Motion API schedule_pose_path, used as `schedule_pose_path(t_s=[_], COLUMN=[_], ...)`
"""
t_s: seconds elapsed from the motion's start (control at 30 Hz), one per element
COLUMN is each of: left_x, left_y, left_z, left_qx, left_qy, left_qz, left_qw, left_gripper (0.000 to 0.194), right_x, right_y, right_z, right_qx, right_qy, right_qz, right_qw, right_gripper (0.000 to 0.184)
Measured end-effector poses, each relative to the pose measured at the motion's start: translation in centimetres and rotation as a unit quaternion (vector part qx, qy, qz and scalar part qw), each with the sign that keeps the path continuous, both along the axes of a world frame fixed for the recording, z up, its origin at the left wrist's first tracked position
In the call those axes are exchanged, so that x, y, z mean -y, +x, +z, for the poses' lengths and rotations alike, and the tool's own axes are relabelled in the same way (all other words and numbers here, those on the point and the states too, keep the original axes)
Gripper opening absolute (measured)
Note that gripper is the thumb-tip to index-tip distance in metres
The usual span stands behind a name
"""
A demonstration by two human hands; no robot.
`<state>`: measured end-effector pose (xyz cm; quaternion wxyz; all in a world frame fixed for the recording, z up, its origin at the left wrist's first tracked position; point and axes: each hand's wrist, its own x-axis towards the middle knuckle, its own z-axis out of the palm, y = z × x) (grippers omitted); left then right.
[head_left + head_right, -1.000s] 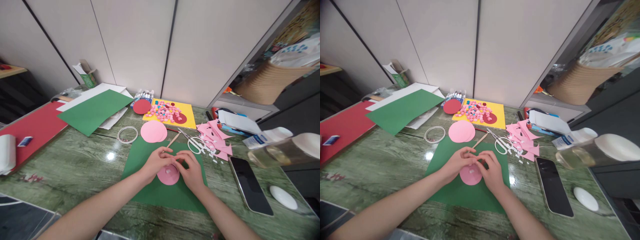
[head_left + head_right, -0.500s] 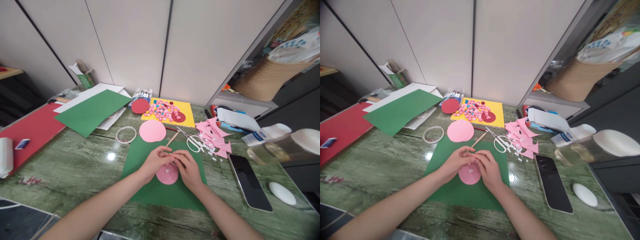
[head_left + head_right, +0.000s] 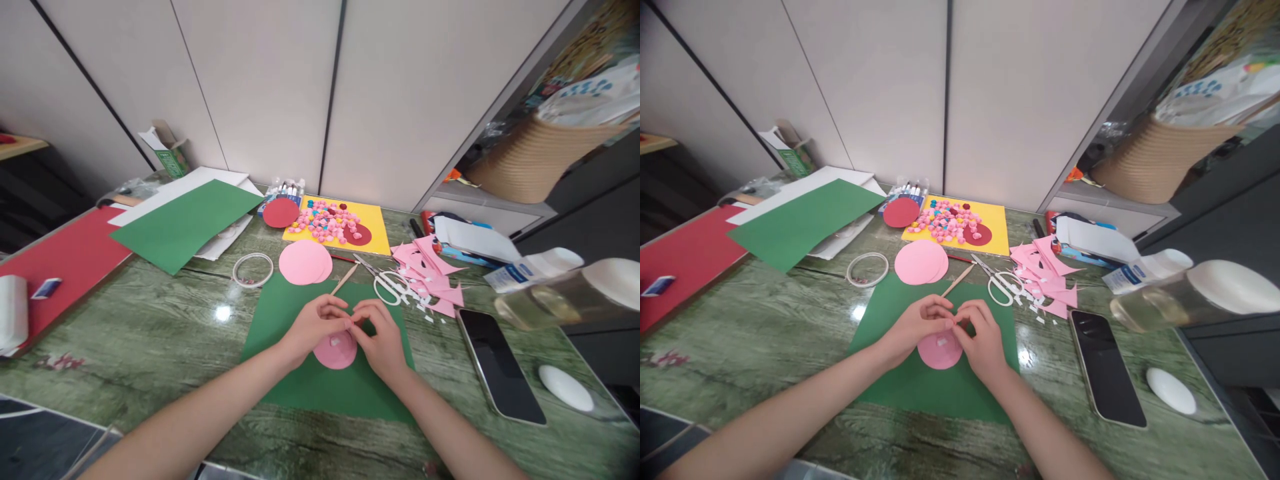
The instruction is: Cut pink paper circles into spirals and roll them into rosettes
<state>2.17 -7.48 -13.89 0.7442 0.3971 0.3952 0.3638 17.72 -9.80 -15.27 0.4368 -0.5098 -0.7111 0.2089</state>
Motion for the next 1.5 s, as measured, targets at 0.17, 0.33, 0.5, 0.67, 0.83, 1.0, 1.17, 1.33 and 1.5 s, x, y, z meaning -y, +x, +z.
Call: schedule_pose_path(t_s=[0.17,0.33,0.5,0.67,0.83,1.0,1.17,1.33,1.5], left_x=[0.06,0.11,-0.25,-0.38,-0.24,-0.16,-0.12,0.02,-0.02], left_y=[0.08,0.07,-0.09,-0.13,-0.12,-0.06,-0.02,0.03,0.17], left_z=[0.27,0.18,-0.16,-0.32,-0.34,-0.5,-0.27,0.27,0.33], left_qx=[-0.01,0.001,0.031,0.026,0.023,0.023,0.016,-0.005,-0.027], left_qy=[0.0,-0.011,-0.034,-0.024,-0.016,-0.012,-0.008,-0.013,0.013], left_qz=[-0.017,0.007,0.031,0.017,0.011,0.007,-0.005,-0.012,-0.016], left_qw=[1.0,1.0,0.998,0.999,1.0,1.0,1.0,1.0,0.999], left_gripper=[0.033,0.036,0.039,0.039,0.038,0.039,0.039,0.039,0.036], right_x=[0.04,0.12,0.04,-0.02,-0.02,-0.08,0.01,0.06,0.06], right_y=[-0.11,-0.11,0.0,-0.03,0.06,0.12,0.1,0.03,-0.02], right_z=[0.14,0.16,0.1,-0.13,-0.52,-0.53,-0.29,-0.08,0.07], right_qx=[-0.007,-0.006,-0.003,0.018,0.028,0.028,0.026,0.022,0.021], right_qy=[-0.008,-0.009,-0.007,0.015,0.031,0.058,0.05,0.046,0.043], right_qz=[0.01,0.018,0.022,0.042,0.053,0.023,0.007,-0.007,-0.007], right_qw=[1.0,1.0,1.0,0.999,0.998,0.998,0.998,0.999,0.999], right_gripper=[0.011,0.006,0.006,0.016,0.025,0.021,0.014,0.006,0.004])
